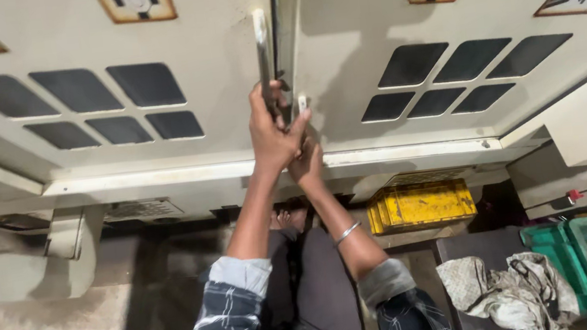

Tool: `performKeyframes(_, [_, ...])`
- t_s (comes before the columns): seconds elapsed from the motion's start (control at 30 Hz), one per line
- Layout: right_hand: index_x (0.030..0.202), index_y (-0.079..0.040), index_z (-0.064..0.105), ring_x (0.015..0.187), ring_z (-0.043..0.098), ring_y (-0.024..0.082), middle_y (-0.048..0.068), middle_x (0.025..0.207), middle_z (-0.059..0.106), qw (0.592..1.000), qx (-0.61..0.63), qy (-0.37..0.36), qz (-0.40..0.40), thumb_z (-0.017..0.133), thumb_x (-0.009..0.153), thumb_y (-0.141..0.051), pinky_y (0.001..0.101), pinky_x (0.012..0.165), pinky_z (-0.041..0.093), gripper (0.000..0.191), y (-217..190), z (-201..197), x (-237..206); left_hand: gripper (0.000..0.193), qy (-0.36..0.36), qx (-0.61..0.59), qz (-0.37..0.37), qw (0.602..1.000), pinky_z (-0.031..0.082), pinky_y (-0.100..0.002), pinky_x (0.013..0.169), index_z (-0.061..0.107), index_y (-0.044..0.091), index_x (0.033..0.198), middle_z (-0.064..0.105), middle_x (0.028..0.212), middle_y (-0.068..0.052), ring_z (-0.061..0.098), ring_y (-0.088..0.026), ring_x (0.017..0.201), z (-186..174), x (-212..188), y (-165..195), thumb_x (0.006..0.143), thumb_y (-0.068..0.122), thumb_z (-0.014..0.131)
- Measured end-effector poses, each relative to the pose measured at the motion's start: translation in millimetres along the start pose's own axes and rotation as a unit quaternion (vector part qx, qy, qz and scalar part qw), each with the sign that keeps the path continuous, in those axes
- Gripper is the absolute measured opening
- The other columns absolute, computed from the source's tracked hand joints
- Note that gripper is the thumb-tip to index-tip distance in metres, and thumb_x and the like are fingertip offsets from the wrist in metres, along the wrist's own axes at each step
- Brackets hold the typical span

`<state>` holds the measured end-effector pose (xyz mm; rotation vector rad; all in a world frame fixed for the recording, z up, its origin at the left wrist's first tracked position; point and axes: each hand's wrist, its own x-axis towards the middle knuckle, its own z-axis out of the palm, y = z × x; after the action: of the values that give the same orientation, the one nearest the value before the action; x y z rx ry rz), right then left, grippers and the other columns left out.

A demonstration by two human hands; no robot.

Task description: The person sits on the floor in front of a CNC machine, picks up metal rods from a box, wipes each rod with a cloth, and places them into a green crate. The person opens and closes the machine door to access the interior and continues wiping rods one at a time.

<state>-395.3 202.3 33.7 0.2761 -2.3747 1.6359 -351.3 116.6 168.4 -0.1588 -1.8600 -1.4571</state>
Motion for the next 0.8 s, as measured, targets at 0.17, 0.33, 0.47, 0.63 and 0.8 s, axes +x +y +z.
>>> performKeyframes(0.17, [0.090, -0.003, 0.055, 0.070, 0.063, 0.024, 0.011, 0.074, 0.060, 0.995, -0.035, 0.026, -0.089, 0.067, 0.100, -0.033, 0.0420, 0.063, 0.046, 0.033, 14, 11, 6, 0.110, -0.034, 0.121, 0.099, 0.987, 0.051, -0.032, 0.061, 0.022, 0.007, 0.152, 0.056, 0.096, -0.007, 0.056, -0.017, 0.066, -2, 7, -29, 0.074, 0.035, 0.095])
performKeyframes(0.33, [0.108, 0.001, 0.053, 0.076, 0.057, 0.023, 0.009, 0.084, 0.055, 0.973, 0.038, 0.073, -0.216, 0.067, 0.097, -0.032, 0.0419, 0.069, 0.048, 0.037, 30, 18, 2, 0.130, -0.046, 0.154, 0.162, 0.974, 0.060, -0.038, 0.078, 0.004, 0.011, 0.159, 0.055, 0.111, -0.011, 0.065, -0.026, 0.088, -1, 4, -54, 0.073, 0.044, 0.095])
performKeyframes(0.47, [0.114, 0.000, 0.053, 0.079, 0.056, 0.020, 0.006, 0.086, 0.056, 0.981, 0.080, 0.060, -0.167, 0.067, 0.099, -0.030, 0.0387, 0.075, 0.050, 0.036, 29, 22, -2, 0.133, -0.034, 0.167, 0.168, 0.971, 0.058, -0.044, 0.082, -0.003, 0.009, 0.159, 0.055, 0.118, -0.014, 0.063, -0.030, 0.096, -2, 4, -54, 0.074, 0.036, 0.096])
performKeyframes(0.63, [0.123, 0.001, 0.056, 0.101, 0.068, 0.020, 0.008, 0.112, 0.069, 0.982, 0.111, 0.067, -0.134, 0.073, 0.094, -0.026, 0.0362, 0.088, 0.055, 0.043, 21, 29, -10, 0.117, 0.003, 0.134, 0.161, 0.978, 0.059, -0.044, 0.087, 0.005, 0.012, 0.158, 0.053, 0.119, -0.012, 0.063, -0.032, 0.102, -1, 1, -39, 0.074, 0.018, 0.087])
performKeyframes(0.8, [0.125, 0.001, 0.057, 0.107, 0.066, 0.021, 0.010, 0.117, 0.067, 0.984, 0.075, 0.091, -0.133, 0.075, 0.094, -0.021, 0.0370, 0.091, 0.054, 0.042, 13, 32, -21, 0.109, 0.024, 0.111, 0.123, 0.986, 0.058, -0.044, 0.089, 0.012, 0.011, 0.156, 0.053, 0.122, -0.013, 0.064, -0.033, 0.105, -4, -4, -23, 0.072, 0.012, 0.081])
